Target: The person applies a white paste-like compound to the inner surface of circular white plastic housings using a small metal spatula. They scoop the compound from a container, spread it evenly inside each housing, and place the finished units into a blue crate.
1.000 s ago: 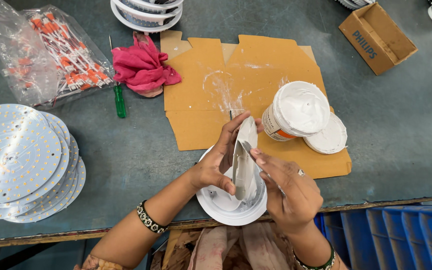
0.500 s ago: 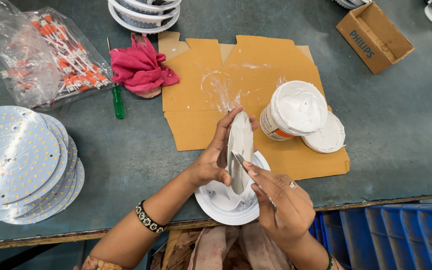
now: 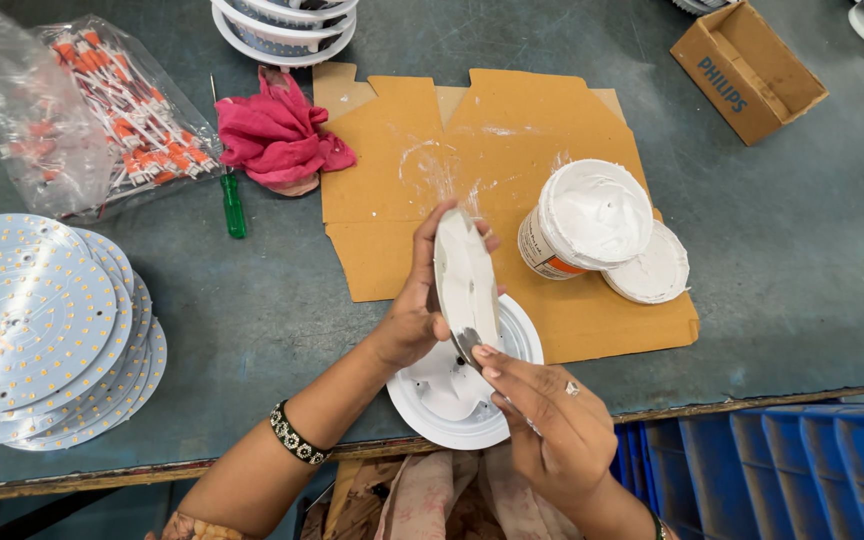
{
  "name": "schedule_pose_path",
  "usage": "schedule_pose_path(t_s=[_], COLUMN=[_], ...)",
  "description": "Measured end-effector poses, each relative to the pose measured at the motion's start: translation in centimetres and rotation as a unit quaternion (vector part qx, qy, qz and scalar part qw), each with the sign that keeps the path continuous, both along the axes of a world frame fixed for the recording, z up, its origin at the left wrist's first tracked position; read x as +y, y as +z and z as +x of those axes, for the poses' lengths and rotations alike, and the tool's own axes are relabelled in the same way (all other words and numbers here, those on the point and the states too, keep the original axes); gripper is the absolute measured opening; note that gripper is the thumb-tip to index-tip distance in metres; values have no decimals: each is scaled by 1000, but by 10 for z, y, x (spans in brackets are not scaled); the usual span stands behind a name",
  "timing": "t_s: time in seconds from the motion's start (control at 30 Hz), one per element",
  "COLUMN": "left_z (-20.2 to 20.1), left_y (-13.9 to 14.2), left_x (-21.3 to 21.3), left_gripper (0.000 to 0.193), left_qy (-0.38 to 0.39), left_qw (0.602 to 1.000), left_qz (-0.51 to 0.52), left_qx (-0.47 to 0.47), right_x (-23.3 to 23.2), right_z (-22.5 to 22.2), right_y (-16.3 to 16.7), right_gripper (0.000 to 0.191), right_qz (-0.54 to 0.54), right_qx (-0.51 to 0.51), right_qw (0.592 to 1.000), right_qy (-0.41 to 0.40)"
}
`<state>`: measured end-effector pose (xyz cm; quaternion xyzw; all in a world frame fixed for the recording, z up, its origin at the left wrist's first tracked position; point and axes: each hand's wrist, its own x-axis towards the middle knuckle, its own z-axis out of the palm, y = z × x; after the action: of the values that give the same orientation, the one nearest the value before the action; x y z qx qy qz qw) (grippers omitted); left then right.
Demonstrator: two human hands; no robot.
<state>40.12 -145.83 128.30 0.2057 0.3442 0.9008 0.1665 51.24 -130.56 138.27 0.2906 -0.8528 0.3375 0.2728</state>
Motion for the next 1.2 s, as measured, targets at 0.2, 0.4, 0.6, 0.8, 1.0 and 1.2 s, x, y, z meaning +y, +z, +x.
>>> schedule_pose_path(t_s=[0.2, 0.4, 0.6, 0.8, 1.0, 1.2], left_z=[-4, -2, 3, 0, -5, -8], left_y=[-2, 7, 16, 13, 8, 8], left_x=[2, -2, -4, -4, -1, 4], left_gripper=[147, 144, 144, 146, 148, 139], left_qy=[36, -12, -100, -132, -122, -95], left_qw=[998, 995, 991, 989, 991, 989], left_qz=[47, 99, 86, 70, 60, 114], left_qx=[4, -21, 9, 14, 5, -4], right_x=[4, 19, 20, 11, 5, 6], right_z=[6, 3, -28, -50, -52, -45], right_y=[-6, 4, 13, 16, 16, 9], right_gripper=[29, 24, 25, 23, 23, 24], right_qz=[3, -7, -12, -4, -28, 3], right_qx=[15, 24, 7, 33, 32, 31], right_qw=[1000, 997, 997, 998, 998, 1000], right_qy=[0, -73, -79, -60, -43, 1])
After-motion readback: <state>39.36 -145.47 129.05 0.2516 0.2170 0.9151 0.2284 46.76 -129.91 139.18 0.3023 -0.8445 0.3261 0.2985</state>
